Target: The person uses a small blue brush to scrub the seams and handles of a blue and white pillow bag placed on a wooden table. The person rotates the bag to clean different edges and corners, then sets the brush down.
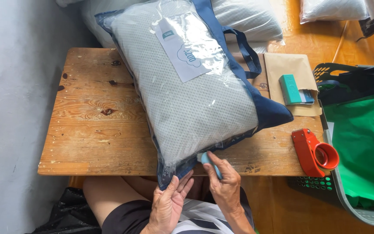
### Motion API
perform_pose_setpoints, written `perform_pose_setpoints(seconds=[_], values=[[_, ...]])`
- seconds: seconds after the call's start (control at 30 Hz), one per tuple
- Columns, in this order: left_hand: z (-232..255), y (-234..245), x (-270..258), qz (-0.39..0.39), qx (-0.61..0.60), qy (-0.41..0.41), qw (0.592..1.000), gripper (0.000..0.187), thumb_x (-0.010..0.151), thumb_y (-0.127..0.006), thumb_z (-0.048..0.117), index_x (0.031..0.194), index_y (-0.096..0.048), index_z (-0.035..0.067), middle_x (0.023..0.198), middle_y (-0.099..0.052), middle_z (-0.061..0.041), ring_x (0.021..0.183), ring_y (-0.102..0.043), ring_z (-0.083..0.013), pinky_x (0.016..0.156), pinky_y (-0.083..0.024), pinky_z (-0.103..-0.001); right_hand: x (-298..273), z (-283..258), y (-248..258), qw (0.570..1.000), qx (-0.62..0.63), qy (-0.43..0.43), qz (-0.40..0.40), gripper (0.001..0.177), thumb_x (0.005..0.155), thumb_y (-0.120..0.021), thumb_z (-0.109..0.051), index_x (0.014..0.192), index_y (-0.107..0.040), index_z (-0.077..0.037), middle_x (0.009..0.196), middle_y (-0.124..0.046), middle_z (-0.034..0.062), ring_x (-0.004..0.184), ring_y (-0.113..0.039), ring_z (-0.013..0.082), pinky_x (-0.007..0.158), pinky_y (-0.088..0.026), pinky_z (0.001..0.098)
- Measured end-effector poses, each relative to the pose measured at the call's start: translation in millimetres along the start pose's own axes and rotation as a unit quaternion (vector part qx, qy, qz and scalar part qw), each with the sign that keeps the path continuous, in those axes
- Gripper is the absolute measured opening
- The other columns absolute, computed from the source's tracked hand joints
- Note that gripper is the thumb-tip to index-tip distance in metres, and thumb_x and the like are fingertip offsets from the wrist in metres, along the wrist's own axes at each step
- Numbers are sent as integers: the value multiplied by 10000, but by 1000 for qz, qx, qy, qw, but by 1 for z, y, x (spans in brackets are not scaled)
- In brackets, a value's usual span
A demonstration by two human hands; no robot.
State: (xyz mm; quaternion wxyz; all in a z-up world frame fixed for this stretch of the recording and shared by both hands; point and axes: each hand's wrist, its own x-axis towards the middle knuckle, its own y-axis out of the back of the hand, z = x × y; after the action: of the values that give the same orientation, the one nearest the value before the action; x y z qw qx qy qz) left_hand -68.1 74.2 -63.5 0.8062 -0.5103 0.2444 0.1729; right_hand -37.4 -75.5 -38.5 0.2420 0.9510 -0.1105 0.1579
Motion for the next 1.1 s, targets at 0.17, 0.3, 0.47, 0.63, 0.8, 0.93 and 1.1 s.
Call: perform_pose_setpoints(seconds=[0.17,0.3,0.47,0.63,0.8,0.93,1.1], values=[[2,1,-1,-8,54,-18,998,188,937,-677,27,1042,-744,-114,1041,-769,-210,1017,-719,-265,899,-572,-357,-13,-29,-5,981,118,57,-143,438,956,-712,-52,1373,-638,-165,762,-648,10,650,-628,100,687,-577,229],[8,-6,-7,-41,38,-27,998,112,951,-605,56,956,-623,-55,1189,-706,-444,1223,-683,-486,1086,-513,-577,8,0,8,997,57,-23,-54,306,917,-737,-193,1200,-750,-80,1015,-808,72,883,-776,159,785,-621,266],[6,-12,-6,24,56,3,998,224,907,-681,148,921,-701,-74,1245,-739,-332,1251,-688,-409,1079,-537,-559,15,13,40,986,46,-156,36,348,909,-718,-168,1234,-730,-43,1242,-760,109,1192,-712,196,1065,-547,270],[-2,-39,2,94,25,61,993,166,849,-729,60,966,-675,-44,1269,-727,-238,1245,-681,-383,1082,-526,-525,0,13,30,984,87,-152,31,368,901,-729,-161,1256,-729,-63,1214,-780,102,1094,-741,161,1009,-571,254],[-3,-32,4,99,45,57,992,208,841,-732,26,957,-669,-135,1128,-740,-313,1171,-705,-399,1104,-527,-518,-8,-6,8,993,103,-50,-18,366,920,-736,-162,1276,-720,-79,1059,-780,63,932,-739,138,787,-593,241],[6,-34,2,70,14,64,995,235,951,-599,17,1116,-647,-143,1176,-708,-292,1133,-670,-345,1068,-503,-454,-2,-11,-1,996,70,9,-59,328,920,-746,-183,1240,-735,-109,890,-726,29,743,-650,123,674,-550,246],[21,-56,-13,106,30,89,990,436,962,-502,50,1271,-500,-258,1367,-574,-455,1346,-556,-471,1199,-408,-519,5,2,4,996,-13,-79,26,327,895,-749,-206,1199,-761,-85,1109,-806,62,1029,-765,172,911,-587,273]])
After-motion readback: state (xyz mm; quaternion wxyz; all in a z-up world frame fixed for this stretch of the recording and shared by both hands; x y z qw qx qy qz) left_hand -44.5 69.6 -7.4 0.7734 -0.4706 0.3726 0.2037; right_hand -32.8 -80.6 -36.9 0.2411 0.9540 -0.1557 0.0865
